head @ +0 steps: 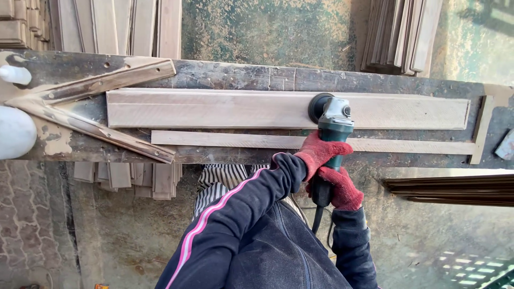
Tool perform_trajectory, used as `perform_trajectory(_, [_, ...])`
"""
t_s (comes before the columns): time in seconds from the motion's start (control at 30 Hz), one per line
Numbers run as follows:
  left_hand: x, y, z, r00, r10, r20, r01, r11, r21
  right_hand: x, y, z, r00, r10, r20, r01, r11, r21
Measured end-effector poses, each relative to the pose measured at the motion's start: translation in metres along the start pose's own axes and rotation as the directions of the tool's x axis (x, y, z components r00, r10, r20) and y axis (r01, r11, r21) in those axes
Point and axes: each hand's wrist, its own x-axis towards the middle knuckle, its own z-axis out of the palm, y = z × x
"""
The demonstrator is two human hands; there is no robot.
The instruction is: Sanding a long wooden plank using an electric angle grinder.
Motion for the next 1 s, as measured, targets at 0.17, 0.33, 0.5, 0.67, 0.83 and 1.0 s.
perform_trajectory(0.17, [-0.033, 0.01, -0.04, 0.997, -0.039, -0.074, 0.036, 0.999, -0.033, -0.008, 0.024, 0.035, 1.0, -0.005, 0.014, 0.006, 1.0, -0.02])
perform_trajectory(0.33, [-0.057, 0.016, -0.109, 0.992, -0.059, -0.115, 0.065, 0.997, 0.044, -0.031, 0.046, 0.101, 1.0, 0.002, 0.006, -0.002, 0.999, -0.045])
perform_trajectory(0.5, [-0.08, 0.022, -0.192, 0.993, -0.099, -0.065, 0.093, 0.992, -0.089, -0.036, 0.099, 0.157, 0.998, 0.049, 0.033, -0.048, 0.998, -0.041])
perform_trajectory(0.67, [-0.084, 0.021, -0.254, 0.981, -0.141, -0.135, 0.135, 0.989, -0.054, -0.026, 0.129, 0.199, 0.988, 0.099, 0.117, -0.087, 0.991, -0.104])
perform_trajectory(0.83, [-0.08, 0.016, -0.221, 0.988, -0.102, -0.114, 0.089, 0.989, -0.115, -0.028, 0.115, 0.172, 0.987, 0.081, 0.135, -0.07, 0.994, -0.087])
perform_trajectory(1.0, [-0.066, 0.004, -0.141, 0.997, -0.078, 0.025, 0.081, 0.987, -0.141, -0.045, 0.076, 0.12, 0.999, 0.029, -0.03, -0.029, 0.999, 0.022])
